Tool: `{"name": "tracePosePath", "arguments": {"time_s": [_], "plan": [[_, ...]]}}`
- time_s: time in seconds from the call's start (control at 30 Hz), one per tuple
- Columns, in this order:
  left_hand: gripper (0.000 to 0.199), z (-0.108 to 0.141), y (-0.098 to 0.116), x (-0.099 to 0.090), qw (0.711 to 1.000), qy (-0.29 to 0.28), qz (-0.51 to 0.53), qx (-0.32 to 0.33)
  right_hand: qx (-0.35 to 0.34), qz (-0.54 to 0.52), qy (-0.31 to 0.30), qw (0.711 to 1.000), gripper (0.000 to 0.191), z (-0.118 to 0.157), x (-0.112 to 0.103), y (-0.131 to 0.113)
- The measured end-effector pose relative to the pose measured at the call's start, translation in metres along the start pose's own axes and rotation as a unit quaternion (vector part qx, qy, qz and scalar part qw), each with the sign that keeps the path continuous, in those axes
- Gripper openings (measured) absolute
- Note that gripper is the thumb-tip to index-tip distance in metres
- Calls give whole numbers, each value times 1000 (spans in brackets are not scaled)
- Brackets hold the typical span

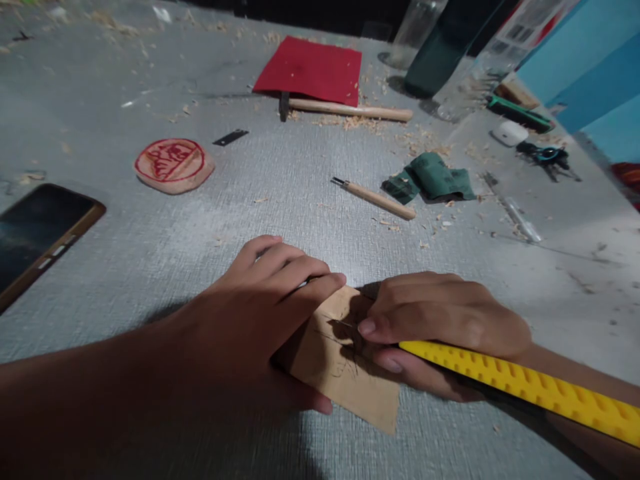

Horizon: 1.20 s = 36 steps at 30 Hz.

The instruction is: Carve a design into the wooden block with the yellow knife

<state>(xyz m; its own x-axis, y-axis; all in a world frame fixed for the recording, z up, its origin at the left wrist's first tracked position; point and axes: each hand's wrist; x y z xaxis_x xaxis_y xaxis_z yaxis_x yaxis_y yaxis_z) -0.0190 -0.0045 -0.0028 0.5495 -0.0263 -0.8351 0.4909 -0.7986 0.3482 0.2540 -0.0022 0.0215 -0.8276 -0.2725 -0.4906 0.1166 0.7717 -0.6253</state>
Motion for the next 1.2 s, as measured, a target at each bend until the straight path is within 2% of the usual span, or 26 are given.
{"name": "tracePosePath", "arguments": {"time_s": [0.23,0.43,0.63,0.77,0.87,0.97,1.13,1.2], "plan": [[80,0,0,0,1000,1,0,1,53,-7,60,997,9,3,4,-5],[84,-1,0,0,1000,11,4,15,91,-41,20,995,16,5,-2,-5],[82,-2,-3,-1,1000,3,26,11,12,-19,36,999,12,7,0,-2],[76,-2,-4,0,999,6,32,7,-1,-30,45,999,10,3,1,1],[73,-2,-3,0,999,11,36,13,-12,-34,24,999,13,1,1,4],[80,-1,-3,0,999,10,37,10,-16,-36,9,999,17,1,3,6],[111,1,-3,0,999,8,49,5,-2,-18,-9,1000,17,2,4,5],[112,2,-3,0,999,9,51,4,-4,-7,-21,1000,15,2,3,4]]}}
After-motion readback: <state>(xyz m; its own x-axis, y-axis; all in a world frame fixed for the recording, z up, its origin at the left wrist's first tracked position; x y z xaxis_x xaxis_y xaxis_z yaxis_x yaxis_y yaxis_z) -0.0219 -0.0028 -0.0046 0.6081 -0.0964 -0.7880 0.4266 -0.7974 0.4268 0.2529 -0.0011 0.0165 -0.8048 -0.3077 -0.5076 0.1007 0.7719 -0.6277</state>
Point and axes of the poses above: each hand's wrist, its own z-axis away from the middle knuckle, its own x-axis out of the palm, y = z × x, and after that the axes turned 10 degrees about y, right-handed
